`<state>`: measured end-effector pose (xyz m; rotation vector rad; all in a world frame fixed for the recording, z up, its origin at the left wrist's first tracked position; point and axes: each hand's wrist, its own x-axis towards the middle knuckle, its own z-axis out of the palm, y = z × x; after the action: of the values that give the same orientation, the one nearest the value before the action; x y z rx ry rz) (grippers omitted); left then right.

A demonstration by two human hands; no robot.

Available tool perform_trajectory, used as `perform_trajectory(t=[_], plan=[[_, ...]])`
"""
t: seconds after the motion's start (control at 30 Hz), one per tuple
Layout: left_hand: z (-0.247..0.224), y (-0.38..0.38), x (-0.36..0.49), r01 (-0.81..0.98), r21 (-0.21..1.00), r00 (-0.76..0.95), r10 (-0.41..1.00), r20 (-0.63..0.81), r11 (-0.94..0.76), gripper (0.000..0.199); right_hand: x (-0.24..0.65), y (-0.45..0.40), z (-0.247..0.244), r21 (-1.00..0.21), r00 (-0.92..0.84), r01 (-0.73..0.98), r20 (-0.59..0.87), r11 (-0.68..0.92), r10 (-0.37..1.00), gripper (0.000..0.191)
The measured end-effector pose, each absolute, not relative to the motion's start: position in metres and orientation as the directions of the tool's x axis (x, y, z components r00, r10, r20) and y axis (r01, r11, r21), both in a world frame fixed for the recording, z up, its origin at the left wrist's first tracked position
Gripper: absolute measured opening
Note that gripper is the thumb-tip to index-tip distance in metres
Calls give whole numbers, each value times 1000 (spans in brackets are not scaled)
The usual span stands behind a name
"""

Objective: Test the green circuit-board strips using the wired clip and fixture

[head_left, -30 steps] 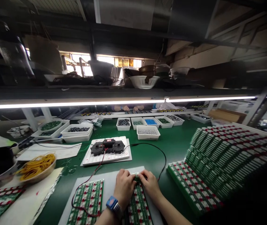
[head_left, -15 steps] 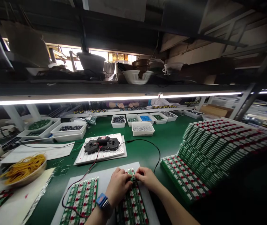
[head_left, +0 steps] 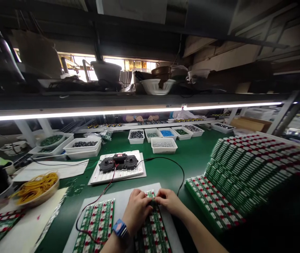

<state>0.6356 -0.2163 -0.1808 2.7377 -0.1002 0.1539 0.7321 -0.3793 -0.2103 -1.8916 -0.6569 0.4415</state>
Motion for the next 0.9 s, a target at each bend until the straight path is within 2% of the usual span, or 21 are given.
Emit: perform_trajectory(t=[0.13, 0.3, 0.37, 0.53, 0.73, 0.9], plan=[[-177, -217, 638, -22, 392, 999, -3, 49, -920, 15, 734, -378, -210, -883, 783, 278, -21, -379, 622, 15], [-174, -222, 638, 16, 339, 1000, 18, 2, -941, 16, 729, -374, -212, -828, 809, 326, -6, -457, 588, 16], [-178, -225, 637, 23, 342, 999, 35, 30, -940, 18, 726, -373, -213, -809, 833, 330, 7, -487, 553, 17], [-195, -227, 630, 38, 440, 987, 103, 125, -897, 25, 719, -369, -220, -787, 876, 315, 27, -530, 481, 18], [-204, -224, 630, 14, 512, 978, 118, 171, -859, 24, 714, -366, -224, -754, 904, 326, 73, -570, 421, 22], [-208, -223, 632, 15, 524, 976, 126, 177, -851, 24, 709, -365, -223, -742, 916, 316, 77, -591, 394, 20]])
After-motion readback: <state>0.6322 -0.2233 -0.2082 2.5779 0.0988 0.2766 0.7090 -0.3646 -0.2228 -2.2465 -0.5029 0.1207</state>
